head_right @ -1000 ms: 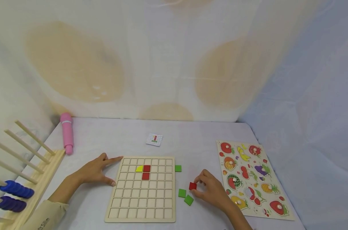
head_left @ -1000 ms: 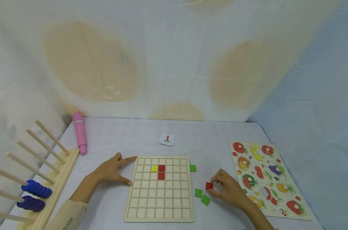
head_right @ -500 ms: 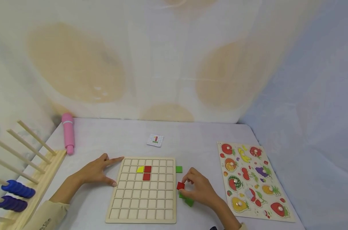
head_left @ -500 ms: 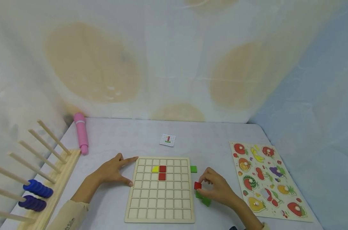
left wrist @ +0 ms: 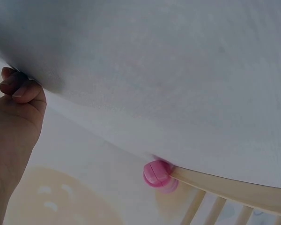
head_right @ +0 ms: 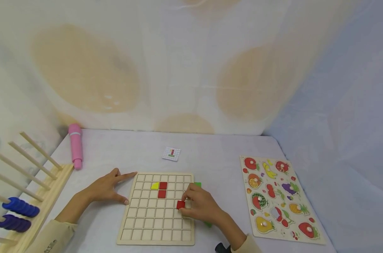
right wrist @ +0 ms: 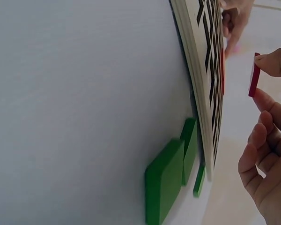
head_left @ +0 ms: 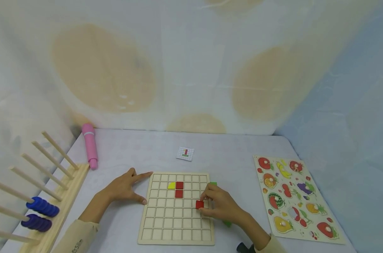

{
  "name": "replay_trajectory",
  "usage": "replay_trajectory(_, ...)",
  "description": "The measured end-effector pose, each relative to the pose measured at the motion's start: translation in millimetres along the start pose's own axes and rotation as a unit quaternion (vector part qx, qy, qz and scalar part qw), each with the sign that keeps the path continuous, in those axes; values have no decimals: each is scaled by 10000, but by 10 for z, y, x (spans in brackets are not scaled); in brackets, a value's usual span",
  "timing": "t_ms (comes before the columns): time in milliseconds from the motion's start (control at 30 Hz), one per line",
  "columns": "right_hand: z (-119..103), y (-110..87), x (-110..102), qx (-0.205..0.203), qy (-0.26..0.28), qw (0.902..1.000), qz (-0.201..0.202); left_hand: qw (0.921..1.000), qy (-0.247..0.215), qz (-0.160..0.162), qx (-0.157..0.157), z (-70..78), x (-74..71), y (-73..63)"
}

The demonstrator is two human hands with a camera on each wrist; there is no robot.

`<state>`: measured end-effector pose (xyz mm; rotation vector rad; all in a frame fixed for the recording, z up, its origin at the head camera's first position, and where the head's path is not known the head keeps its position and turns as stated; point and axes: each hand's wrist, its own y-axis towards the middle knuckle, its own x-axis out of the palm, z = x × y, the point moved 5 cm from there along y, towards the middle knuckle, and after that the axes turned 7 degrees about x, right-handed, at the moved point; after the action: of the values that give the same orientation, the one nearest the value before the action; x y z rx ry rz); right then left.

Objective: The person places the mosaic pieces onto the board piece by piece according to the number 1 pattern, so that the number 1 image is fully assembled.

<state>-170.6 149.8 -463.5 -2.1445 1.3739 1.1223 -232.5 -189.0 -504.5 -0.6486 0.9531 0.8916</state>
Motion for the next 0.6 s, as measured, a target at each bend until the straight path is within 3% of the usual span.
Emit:
replay_trajectory(267,-181,184,122,-368,-473,9980,-186,10000,-53,6,-14,12,-22,-6)
replay_trajectory(600,-347,395,307,-686,-1275,9887,-391,9999,-90,46,34,25,-23,0)
